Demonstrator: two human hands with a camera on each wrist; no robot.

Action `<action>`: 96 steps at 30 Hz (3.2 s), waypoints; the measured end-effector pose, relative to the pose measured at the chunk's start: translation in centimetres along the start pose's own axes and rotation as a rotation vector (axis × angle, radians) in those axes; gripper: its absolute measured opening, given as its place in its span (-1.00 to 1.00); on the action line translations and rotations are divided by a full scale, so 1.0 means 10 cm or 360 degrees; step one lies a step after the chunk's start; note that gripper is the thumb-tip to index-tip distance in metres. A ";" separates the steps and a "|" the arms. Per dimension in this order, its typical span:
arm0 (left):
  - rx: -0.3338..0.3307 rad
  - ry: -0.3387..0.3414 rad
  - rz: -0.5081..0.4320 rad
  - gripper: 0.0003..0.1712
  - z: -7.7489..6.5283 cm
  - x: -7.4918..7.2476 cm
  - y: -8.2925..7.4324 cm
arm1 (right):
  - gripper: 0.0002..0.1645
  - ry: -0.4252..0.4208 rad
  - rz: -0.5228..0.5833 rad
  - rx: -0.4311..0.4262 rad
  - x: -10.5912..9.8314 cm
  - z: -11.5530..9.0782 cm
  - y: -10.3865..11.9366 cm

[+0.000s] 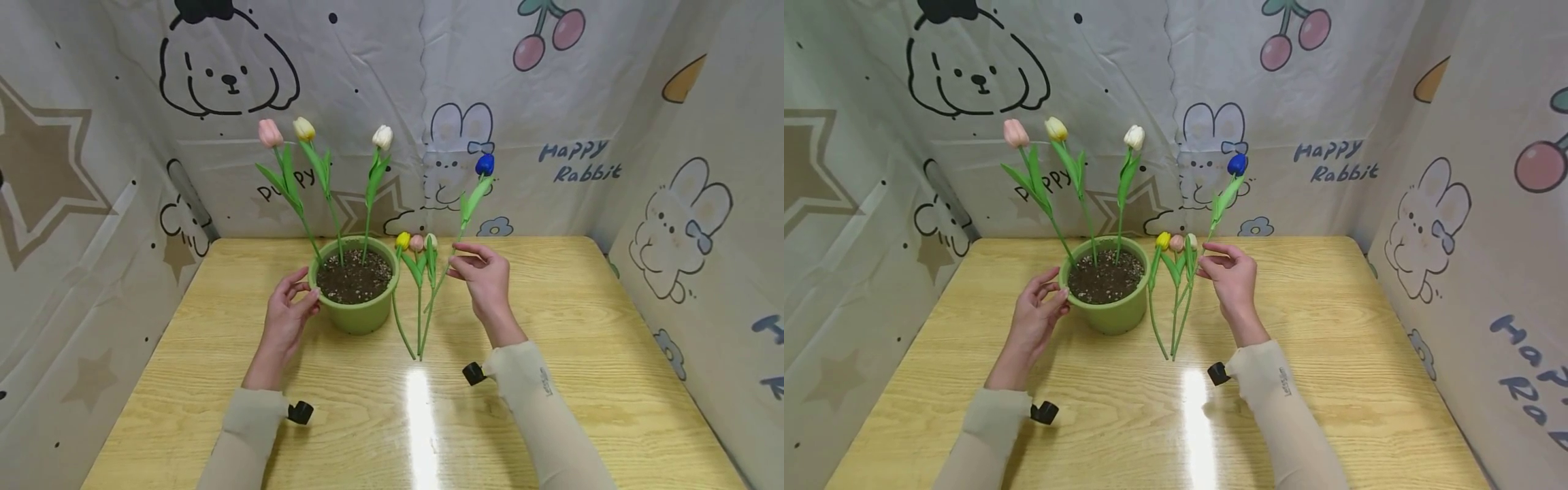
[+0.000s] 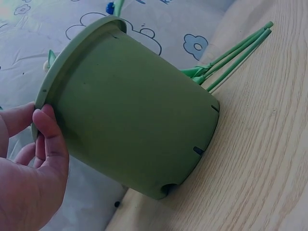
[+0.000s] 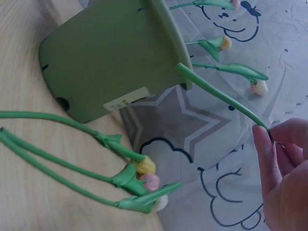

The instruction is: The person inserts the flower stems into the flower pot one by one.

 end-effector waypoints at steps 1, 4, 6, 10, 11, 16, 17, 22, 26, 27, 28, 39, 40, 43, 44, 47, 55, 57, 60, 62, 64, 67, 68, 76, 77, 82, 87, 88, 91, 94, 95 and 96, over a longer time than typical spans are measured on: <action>0.0001 0.0002 -0.0001 -0.32 0.00 0.00 0.00 | -0.68 0.0001 0.0013 -0.0020 0.02 0.01 0.02; 0.0000 0.0002 -0.0004 -0.31 0.00 0.00 0.01 | -0.67 0.0010 0.0043 -0.0056 0.07 0.04 0.08; 0.0000 0.0005 -0.0010 -0.31 0.01 0.00 0.01 | -0.65 0.0019 0.0047 -0.0078 0.12 0.05 0.11; 0.0001 -0.0006 -0.0024 -0.32 0.01 -0.01 0.00 | -0.64 0.0048 0.0046 -0.0113 0.23 0.07 0.16; 0.0001 -0.0010 -0.0030 -0.32 0.00 -0.01 0.00 | -0.63 0.0059 0.0038 -0.0125 0.26 0.07 0.17; -0.0004 -0.0028 -0.0062 -0.33 -0.01 0.01 0.00 | -0.64 0.0085 0.0035 -0.0160 0.36 0.07 0.21; -0.0006 -0.0027 -0.0062 -0.33 -0.01 0.01 0.00 | -0.65 0.0089 0.0034 -0.0169 0.38 0.07 0.21; -0.0002 -0.0040 -0.0057 -0.33 -0.03 0.02 0.01 | -0.68 0.0109 0.0039 -0.0233 0.48 0.09 0.24; 0.0011 -0.0052 -0.0057 -0.31 -0.05 0.04 0.00 | -0.69 0.0112 0.0071 -0.0316 0.55 0.10 0.29; 0.0012 -0.0056 -0.0058 -0.31 -0.05 0.04 0.00 | -0.69 0.0109 0.0083 -0.0335 0.57 0.11 0.31; 0.0012 -0.0057 -0.0056 -0.31 -0.05 0.04 0.00 | -0.69 0.0105 0.0096 -0.0352 0.58 0.11 0.32; 0.0003 -0.0069 -0.0055 -0.34 -0.06 0.04 0.00 | -0.69 0.0134 0.0115 -0.0529 0.80 0.19 0.33; 0.0004 -0.0069 -0.0051 -0.34 -0.06 0.04 0.01 | -0.70 0.0132 0.0105 -0.0540 0.82 0.20 0.33; 0.0004 -0.0066 -0.0044 -0.34 -0.05 0.04 0.01 | -0.71 0.0128 0.0058 -0.0556 0.87 0.22 0.31; 0.0004 -0.0066 -0.0043 -0.35 -0.05 0.03 0.01 | -0.71 0.0129 0.0037 -0.0565 0.88 0.22 0.31; 0.0009 -0.0059 -0.0046 -0.34 -0.06 0.03 0.01 | -0.73 0.0148 -0.0015 -0.0599 0.93 0.23 0.30; 0.0000 -0.0034 -0.0033 -0.34 -0.05 0.03 0.01 | -0.72 0.0175 -0.0080 -0.0667 0.99 0.24 0.22; -0.0003 -0.0029 -0.0023 -0.35 -0.05 0.03 0.01 | -0.72 0.0167 -0.0093 -0.0680 0.99 0.24 0.21; 0.0002 -0.0029 -0.0013 -0.36 -0.05 0.04 0.01 | -0.73 0.0154 -0.0076 -0.0682 1.00 0.25 0.17; 0.0002 -0.0036 -0.0021 -0.37 -0.05 0.03 0.01 | -0.75 0.0147 -0.0065 -0.0691 1.01 0.24 0.15; 0.0005 -0.0036 -0.0024 -0.36 -0.05 0.04 0.02 | -0.75 0.0144 -0.0054 -0.0683 1.02 0.24 0.13; 0.0007 -0.0030 -0.0021 -0.36 -0.04 0.04 0.02 | -0.77 0.0139 -0.0066 -0.0688 1.03 0.24 0.10; 0.0010 -0.0022 -0.0015 -0.35 -0.04 0.04 0.02 | -0.77 0.0137 -0.0069 -0.0689 1.03 0.24 0.10; 0.0016 0.0002 -0.0008 -0.35 -0.05 0.03 0.03 | -0.76 0.0117 -0.0143 -0.0701 1.09 0.20 0.09; 0.0015 0.0006 -0.0004 -0.35 -0.05 0.03 0.03 | -0.76 0.0120 -0.0152 -0.0705 1.10 0.18 0.11; 0.0012 0.0013 0.0001 -0.36 -0.04 0.03 0.04 | -0.79 0.0157 -0.0224 -0.0790 1.21 0.03 0.27; 0.0013 0.0007 0.0003 -0.34 -0.05 0.03 0.04 | -0.81 0.0207 -0.0268 -0.0819 1.25 -0.05 0.28; 0.0012 0.0006 0.0001 -0.34 -0.05 0.03 0.04 | -0.80 0.0218 -0.0264 -0.0815 1.26 -0.06 0.27; 0.0011 0.0005 -0.0008 -0.35 -0.05 0.03 0.03 | -0.80 0.0241 -0.0267 -0.0828 1.27 -0.09 0.29; 0.0006 0.0005 -0.0015 -0.35 -0.05 0.03 0.04 | -0.82 0.0234 -0.0295 -0.0882 1.27 -0.12 0.36; 0.0006 0.0004 -0.0015 -0.36 -0.05 0.03 0.04 | -0.83 0.0228 -0.0310 -0.0904 1.27 -0.13 0.39; 0.0004 0.0005 -0.0014 -0.36 -0.05 0.03 0.04 | -0.83 0.0221 -0.0324 -0.0923 1.26 -0.14 0.42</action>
Point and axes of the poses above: each hand's wrist, its own z-axis towards the middle knuckle, its own x-axis out of the palm, y = z × x, the point moved 9 cm from there along z, towards the middle knuckle, and after that the axes turned 9 degrees about z, right-handed, at the moved point
